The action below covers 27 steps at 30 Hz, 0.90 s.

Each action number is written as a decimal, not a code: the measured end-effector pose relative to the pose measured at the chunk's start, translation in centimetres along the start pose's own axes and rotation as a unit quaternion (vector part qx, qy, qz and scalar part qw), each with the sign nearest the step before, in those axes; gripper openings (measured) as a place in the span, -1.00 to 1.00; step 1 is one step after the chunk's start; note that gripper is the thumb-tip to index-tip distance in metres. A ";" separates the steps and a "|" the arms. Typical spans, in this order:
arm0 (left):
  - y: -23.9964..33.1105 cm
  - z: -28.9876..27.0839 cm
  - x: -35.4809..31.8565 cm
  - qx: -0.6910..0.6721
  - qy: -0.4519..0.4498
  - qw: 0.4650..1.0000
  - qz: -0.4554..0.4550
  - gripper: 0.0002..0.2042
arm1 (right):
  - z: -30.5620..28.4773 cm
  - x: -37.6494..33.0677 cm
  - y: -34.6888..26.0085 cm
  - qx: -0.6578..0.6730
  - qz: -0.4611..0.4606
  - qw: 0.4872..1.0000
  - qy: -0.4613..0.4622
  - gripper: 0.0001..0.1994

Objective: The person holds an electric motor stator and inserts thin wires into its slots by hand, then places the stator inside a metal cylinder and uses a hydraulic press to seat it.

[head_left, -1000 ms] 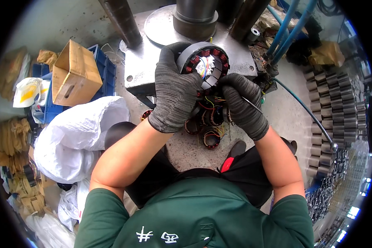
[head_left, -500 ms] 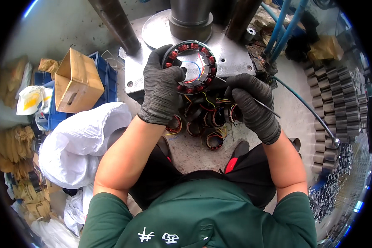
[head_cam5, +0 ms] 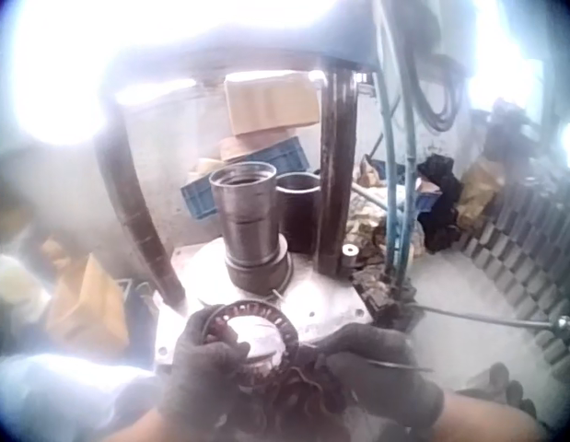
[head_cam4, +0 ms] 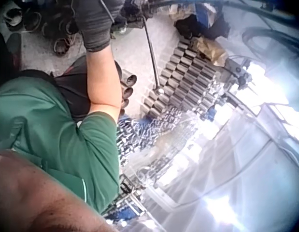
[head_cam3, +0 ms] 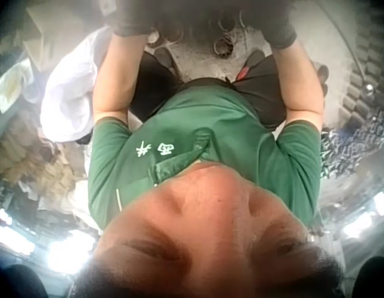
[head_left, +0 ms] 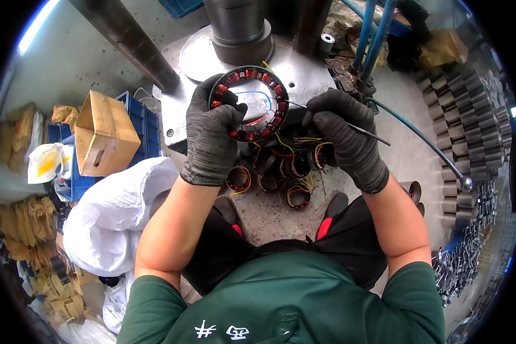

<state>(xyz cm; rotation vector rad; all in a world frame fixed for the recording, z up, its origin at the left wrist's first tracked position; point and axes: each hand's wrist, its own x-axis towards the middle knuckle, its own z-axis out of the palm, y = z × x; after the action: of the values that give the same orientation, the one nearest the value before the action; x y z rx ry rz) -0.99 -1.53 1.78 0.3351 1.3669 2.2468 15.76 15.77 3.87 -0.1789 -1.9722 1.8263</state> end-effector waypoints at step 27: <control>1.3 1.3 -1.6 0.118 -0.009 0.992 -0.036 -0.28 | 2.0 1.2 1.5 -0.240 -0.104 0.963 -0.058 -0.91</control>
<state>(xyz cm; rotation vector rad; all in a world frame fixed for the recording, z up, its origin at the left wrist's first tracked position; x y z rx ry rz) 0.56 -1.87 3.57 0.3787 1.6112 2.0229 13.58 14.55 2.60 -0.0084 -2.3884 1.2309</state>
